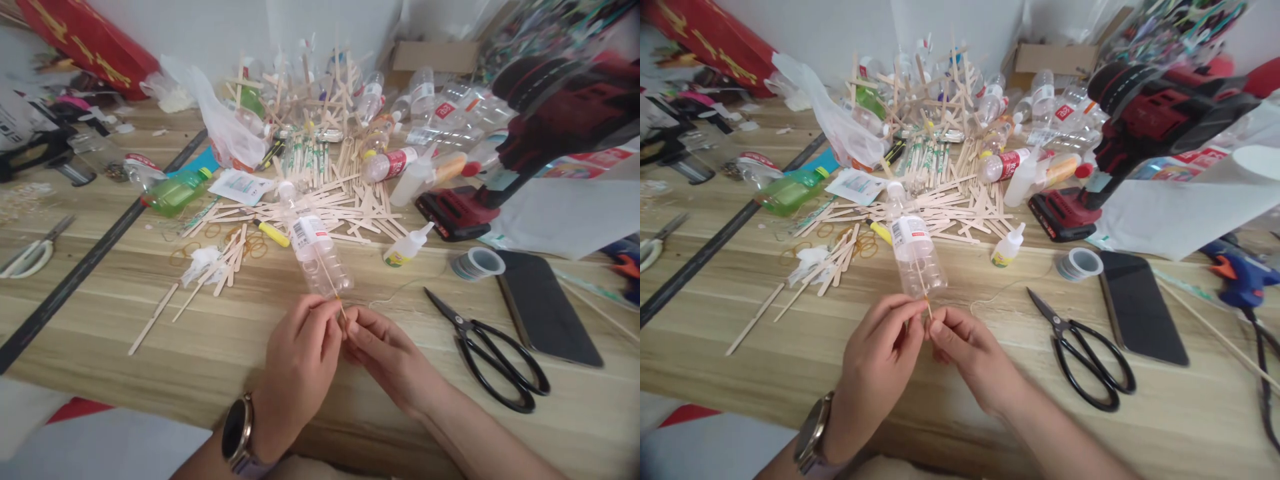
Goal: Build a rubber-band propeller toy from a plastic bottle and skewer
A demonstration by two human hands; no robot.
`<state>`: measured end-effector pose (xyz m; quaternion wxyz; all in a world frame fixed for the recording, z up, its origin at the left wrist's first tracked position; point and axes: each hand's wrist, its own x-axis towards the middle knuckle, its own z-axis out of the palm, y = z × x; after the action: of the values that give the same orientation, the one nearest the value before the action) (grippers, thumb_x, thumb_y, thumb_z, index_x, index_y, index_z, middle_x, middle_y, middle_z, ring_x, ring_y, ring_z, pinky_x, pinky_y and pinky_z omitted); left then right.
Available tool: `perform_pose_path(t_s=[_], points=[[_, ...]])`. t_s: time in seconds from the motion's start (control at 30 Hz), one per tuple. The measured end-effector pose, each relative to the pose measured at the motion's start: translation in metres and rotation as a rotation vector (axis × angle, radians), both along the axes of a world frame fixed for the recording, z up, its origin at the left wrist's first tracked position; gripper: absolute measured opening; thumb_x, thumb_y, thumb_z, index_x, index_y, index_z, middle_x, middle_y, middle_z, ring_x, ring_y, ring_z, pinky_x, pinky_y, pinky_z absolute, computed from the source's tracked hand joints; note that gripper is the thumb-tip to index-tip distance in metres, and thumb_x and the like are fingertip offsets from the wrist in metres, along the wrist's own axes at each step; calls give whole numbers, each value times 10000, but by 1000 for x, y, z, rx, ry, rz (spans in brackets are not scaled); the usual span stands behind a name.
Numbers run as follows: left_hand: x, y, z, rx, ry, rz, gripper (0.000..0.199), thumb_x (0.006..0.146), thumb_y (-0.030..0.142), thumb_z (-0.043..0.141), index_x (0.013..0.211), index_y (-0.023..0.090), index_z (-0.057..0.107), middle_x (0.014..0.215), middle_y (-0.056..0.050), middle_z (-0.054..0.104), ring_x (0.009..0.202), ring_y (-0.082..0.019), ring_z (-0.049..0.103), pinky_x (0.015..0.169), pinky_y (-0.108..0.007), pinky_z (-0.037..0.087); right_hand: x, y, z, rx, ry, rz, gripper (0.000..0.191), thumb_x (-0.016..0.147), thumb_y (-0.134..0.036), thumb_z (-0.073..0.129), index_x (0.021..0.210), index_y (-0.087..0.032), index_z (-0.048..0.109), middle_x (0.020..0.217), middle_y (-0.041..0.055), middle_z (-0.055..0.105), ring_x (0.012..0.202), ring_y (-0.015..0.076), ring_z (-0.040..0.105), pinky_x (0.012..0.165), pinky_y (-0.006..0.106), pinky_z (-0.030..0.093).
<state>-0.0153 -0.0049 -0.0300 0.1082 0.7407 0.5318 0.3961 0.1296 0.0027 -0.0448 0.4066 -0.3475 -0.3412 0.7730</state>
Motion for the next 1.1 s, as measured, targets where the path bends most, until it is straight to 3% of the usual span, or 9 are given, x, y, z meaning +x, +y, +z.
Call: perform_pose_path(t_s=[0.2, 0.33, 0.47, 0.6, 0.73, 0.93, 1.1], points=[[1, 4, -5, 71, 4, -8, 191, 900, 69, 498, 981, 175, 634, 888, -58, 699, 823, -162, 682, 731, -254, 543, 2, 7, -6, 271, -341, 44, 390, 899, -525, 606, 723, -178, 585, 633, -32, 441, 593, 112, 373, 549, 250, 293], [1, 8, -6, 15, -27, 21, 181, 879, 62, 496, 893, 164, 645, 835, -56, 713, 768, -164, 683, 697, -257, 534, 1, 7, -10, 266, -375, 31, 399, 894, -534, 592, 714, -179, 572, 628, -35, 431, 586, 112, 369, 545, 250, 305], [-1, 9, -3, -242, -250, 35, 166, 851, 112, 523, 844, 177, 675, 815, -36, 737, 740, -154, 684, 675, -242, 527, 2, 6, -9, 201, -345, 43, 425, 868, -556, 602, 671, -192, 506, 587, -45, 411, 558, 111, 362, 530, 251, 294], [0, 10, -2, -576, -545, 81, 88, 808, 227, 613, 818, 189, 692, 740, -12, 723, 660, -143, 656, 607, -229, 510, 4, 7, -2, 343, -455, 89, 399, 902, -492, 546, 646, -199, 460, 598, -40, 393, 568, 114, 345, 532, 257, 280], [3, 12, -6, -667, -797, 122, 138, 736, 287, 713, 794, 183, 642, 699, 11, 675, 644, -121, 613, 599, -212, 484, 3, 7, 0, 476, -580, 104, 331, 918, -384, 476, 644, -201, 434, 626, -32, 389, 605, 122, 361, 560, 258, 302], [8, 12, -8, -814, -1072, 182, 254, 649, 310, 772, 809, 154, 651, 578, 52, 572, 455, -52, 418, 422, -176, 300, 0, 6, 3, 601, -569, 106, 242, 902, -259, 447, 671, -201, 486, 643, -23, 488, 632, 126, 453, 594, 249, 356], [8, 14, -7, -920, -1199, 51, 293, 620, 366, 798, 773, 133, 709, 529, 53, 528, 438, -40, 355, 418, -182, 248, 0, 5, 1, 555, -580, 124, 253, 893, -293, 456, 657, -203, 456, 689, 10, 577, 663, 144, 507, 615, 266, 389]])
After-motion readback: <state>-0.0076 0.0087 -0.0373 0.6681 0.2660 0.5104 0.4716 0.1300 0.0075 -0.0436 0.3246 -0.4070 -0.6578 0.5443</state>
